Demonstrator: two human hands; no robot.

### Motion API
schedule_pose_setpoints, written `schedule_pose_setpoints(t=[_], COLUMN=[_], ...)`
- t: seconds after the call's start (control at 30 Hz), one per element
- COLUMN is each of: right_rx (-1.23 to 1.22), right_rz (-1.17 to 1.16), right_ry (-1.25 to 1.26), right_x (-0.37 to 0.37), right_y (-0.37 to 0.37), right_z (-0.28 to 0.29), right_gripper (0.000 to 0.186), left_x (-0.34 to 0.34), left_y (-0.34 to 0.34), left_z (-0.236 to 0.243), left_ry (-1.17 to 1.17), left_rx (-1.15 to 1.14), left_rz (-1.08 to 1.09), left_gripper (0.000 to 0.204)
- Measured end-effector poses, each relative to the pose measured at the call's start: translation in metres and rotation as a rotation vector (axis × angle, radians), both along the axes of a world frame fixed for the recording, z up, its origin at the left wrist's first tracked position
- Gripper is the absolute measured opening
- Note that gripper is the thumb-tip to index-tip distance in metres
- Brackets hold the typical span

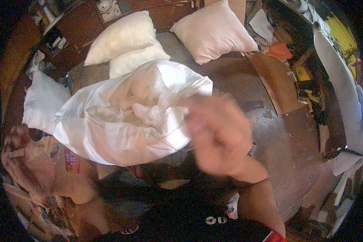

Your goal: The person hand-sews the opening of a white pillow using a needle and thread. They pull the thread through the fabric, tie knots, and trim excess thread with scissors. The task is performed on a pillow resting on their lap.

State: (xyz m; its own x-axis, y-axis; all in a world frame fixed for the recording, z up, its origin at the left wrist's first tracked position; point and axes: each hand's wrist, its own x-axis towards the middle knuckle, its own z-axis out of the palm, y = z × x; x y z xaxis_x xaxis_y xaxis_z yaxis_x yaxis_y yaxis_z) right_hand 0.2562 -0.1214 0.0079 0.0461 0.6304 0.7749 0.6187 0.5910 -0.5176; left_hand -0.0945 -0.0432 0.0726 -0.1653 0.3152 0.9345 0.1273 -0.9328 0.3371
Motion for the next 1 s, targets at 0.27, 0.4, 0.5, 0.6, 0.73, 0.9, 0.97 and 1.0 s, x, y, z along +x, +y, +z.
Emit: schedule_pose_setpoints(t=[0.27,0.4,0.5,0.6,0.73,0.9,0.97,1.0], right_rx=[0.01,-0.248,-0.218,-0.131,-0.167,-0.258,-0.277,-0.296], right_rz=[0.622,0.917,0.826,0.489,0.168,0.089,0.118,0.153], right_ry=[-0.213,-0.255,-0.178,-0.153,-0.093,-0.002,-0.002,0.009], right_x=[-0.067,-0.034,-0.016,-0.003,0.005,0.004,0.001,-0.001], right_y=[-0.005,-0.03,-0.043,-0.059,-0.064,-0.037,-0.03,-0.028], right_z=[-0.015,-0.012,-0.031,-0.02,-0.026,-0.032,-0.033,-0.035], right_gripper=[0.044,0.042,0.036,0.03,0.026,0.024,0.022,0.021], left_x=[-0.035,-0.064,-0.141,-0.164,-0.19,-0.341,-0.338,-0.331], left_y=[-0.024,0.037,0.07,0.068,0.034,-0.002,-0.019,-0.027], left_z=[0.004,-0.004,-0.033,-0.039,-0.023,0.01,0.022,0.026], left_ry=[-0.077,-0.367,-0.551,-0.769,-0.641,-0.443,-0.589,-0.583], left_rx=[-0.232,-0.416,-0.55,-0.618,-0.521,-0.43,-0.417,-0.483], left_rz=[-0.496,-0.671,-0.882,-1.061,-1.151,-0.532,-0.126,0.042], left_gripper=[0.024,0.025,0.027,0.03,0.038,0.044,0.046,0.047])
